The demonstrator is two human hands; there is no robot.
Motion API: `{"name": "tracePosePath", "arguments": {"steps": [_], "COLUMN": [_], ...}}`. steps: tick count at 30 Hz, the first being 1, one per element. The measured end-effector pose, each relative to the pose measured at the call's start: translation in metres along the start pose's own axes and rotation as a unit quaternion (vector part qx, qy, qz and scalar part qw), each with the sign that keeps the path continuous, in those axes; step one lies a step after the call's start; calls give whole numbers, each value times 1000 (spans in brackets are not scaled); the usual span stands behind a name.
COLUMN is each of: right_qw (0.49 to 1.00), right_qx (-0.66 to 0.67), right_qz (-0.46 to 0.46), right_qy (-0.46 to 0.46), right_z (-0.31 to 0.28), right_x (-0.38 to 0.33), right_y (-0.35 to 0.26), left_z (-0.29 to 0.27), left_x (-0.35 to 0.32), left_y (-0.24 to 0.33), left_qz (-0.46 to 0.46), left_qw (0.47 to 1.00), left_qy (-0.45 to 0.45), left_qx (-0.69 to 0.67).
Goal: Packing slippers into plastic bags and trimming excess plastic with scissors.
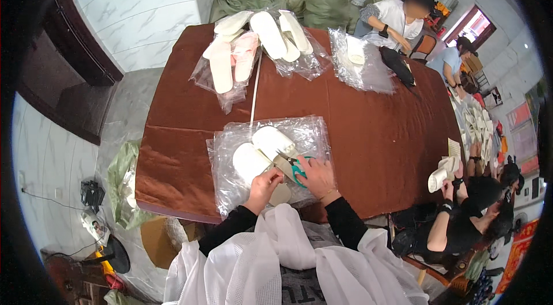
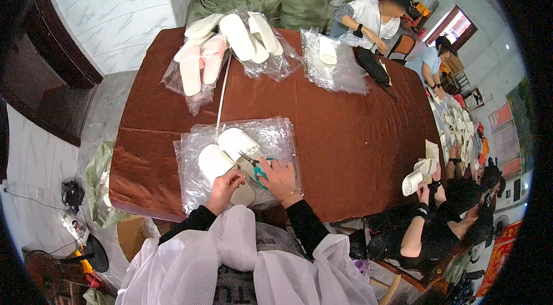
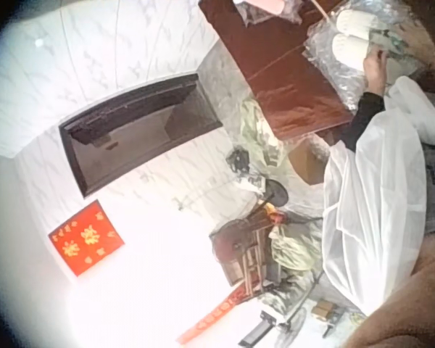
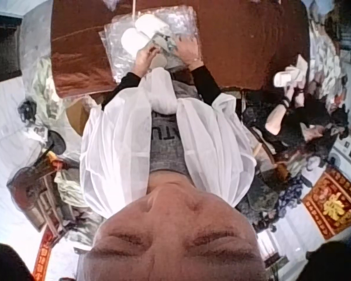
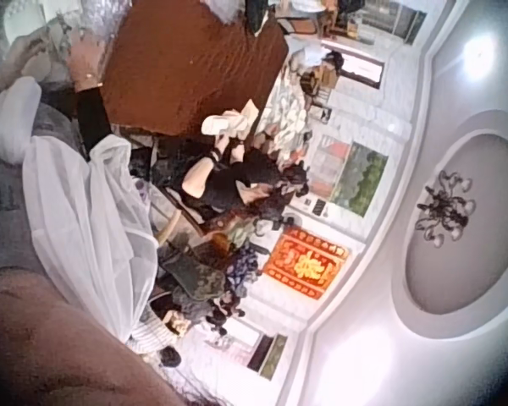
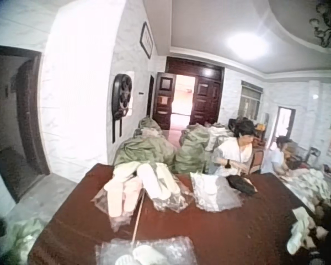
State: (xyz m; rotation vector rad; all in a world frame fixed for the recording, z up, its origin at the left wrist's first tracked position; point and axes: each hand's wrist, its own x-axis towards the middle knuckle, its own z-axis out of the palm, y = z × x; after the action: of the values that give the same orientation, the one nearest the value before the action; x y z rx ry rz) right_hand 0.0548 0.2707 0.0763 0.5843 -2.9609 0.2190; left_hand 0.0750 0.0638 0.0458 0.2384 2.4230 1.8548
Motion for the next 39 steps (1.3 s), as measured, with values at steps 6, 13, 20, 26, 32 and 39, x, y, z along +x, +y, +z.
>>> {"name": "tracePosePath", "arguments": {"steps": [6, 13, 20, 26, 32, 39], "right_qw": [991, 964, 962, 973, 984, 999], "right_qx": [60, 21, -65, -58, -51, -30], "right_qz": [117, 242, 219, 207, 162, 42], "right_qy": [7, -107, -148, -80, -51, 5], "right_z": [-11, 30, 29, 25, 3, -33], "right_x": [-12, -65, -57, -54, -11, 97], "right_y": [30, 113, 120, 149, 125, 109], "left_z": [-52, -185, -270, -294, -336, -244], "left_x": [-27, -102, -261, -352, -377, -117], "left_y": [26, 65, -14, -115, -174, -99], "left_qz": [-54, 21, -41, -144, -245, -74], "left_qw": [985, 863, 666, 587, 550, 825], "left_qy": [31, 422, 736, 797, 793, 452], "left_qx": [-160, -276, -113, -2, 89, 331]}}
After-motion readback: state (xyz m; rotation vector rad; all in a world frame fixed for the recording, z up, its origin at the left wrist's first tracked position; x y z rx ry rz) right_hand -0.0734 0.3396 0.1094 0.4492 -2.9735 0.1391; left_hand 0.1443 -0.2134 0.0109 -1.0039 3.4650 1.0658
